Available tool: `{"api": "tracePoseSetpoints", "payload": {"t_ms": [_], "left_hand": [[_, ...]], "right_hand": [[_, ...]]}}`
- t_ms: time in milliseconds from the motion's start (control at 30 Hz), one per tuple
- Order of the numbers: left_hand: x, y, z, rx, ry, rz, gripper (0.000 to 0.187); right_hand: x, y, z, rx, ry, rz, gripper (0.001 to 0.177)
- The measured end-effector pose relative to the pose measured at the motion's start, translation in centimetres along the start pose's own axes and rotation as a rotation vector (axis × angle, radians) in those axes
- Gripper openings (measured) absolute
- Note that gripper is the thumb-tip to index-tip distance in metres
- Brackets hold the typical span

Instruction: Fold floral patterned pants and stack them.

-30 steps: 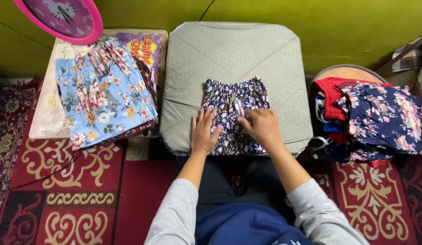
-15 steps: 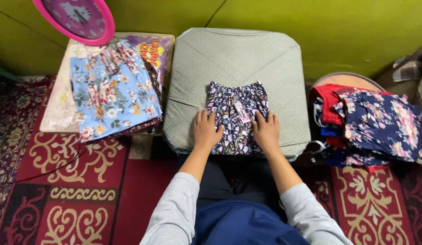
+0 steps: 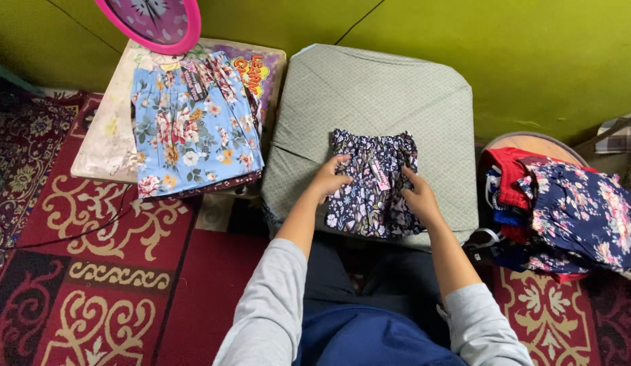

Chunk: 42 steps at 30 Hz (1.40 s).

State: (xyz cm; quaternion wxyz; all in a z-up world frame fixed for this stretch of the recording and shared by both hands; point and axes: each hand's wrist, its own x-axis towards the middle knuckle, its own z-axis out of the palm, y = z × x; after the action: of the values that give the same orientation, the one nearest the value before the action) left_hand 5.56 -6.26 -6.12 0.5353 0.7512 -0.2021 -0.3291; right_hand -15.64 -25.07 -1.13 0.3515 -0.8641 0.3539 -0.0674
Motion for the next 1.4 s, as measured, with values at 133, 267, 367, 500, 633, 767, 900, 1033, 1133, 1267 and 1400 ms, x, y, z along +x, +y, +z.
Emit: {"api": "tracePoseSetpoints", "payload": {"t_ms": [133, 267, 367, 500, 633, 767, 900, 1033, 1133, 1267, 1400], "left_hand": [[-2.2, 5.5, -7.9, -0.141, 0.013, 0.407, 0.067], [-6.9, 15.6, -19.8, 0.008, 0.056, 0.373, 0.086], [-9.1, 18.0, -29.5, 0.224, 0.177, 0.635, 0.082], [-13.5, 20.6, -36.5, 0.408, 0.313, 0.646, 0.08], [-13.6, 14.7, -36.6, 0.76, 0.579, 0.093, 0.089], [-13.7, 8.3, -30.7, 0.954, 0.444, 0.069, 0.107], [-12.4, 4.6, -28.7, 0.921, 0.402, -0.05, 0.128], [-13.0, 6.3, -28.4, 0.968, 0.422, -0.063, 0.127], [-14.1, 8.5, -27.5, 0.991, 0.452, -0.064, 0.124], [-14.6, 10.0, -24.2, 0.919, 0.577, 0.102, 0.11], [-11.0, 11.1, -15.2, 1.015, 0.638, 0.478, 0.112]], "right_hand": [[0.4, -8.7, -1.0, 0.354, -0.021, -0.227, 0.069], [2.8, -19.4, -0.5, 0.498, 0.002, -0.567, 0.069], [4.4, -27.5, 0.8, 0.476, -0.008, -0.679, 0.07], [5.2, -34.8, 6.3, 0.441, 0.001, -0.723, 0.075], [5.4, -34.5, 15.7, 0.031, 0.08, -0.762, 0.085], [1.7, -33.0, 19.8, -0.53, -0.033, -0.82, 0.083], [1.8, -29.1, 21.7, -0.581, -0.12, -0.751, 0.089], [1.4, -23.4, 19.2, -0.613, -0.149, -0.772, 0.088], [-0.2, -16.8, 14.7, -0.522, -0.068, -0.76, 0.078], [-3.2, -3.9, 6.3, -0.315, 0.251, -0.721, 0.06], [-7.1, 7.0, -6.1, -0.374, 0.488, -0.613, 0.06]]}}
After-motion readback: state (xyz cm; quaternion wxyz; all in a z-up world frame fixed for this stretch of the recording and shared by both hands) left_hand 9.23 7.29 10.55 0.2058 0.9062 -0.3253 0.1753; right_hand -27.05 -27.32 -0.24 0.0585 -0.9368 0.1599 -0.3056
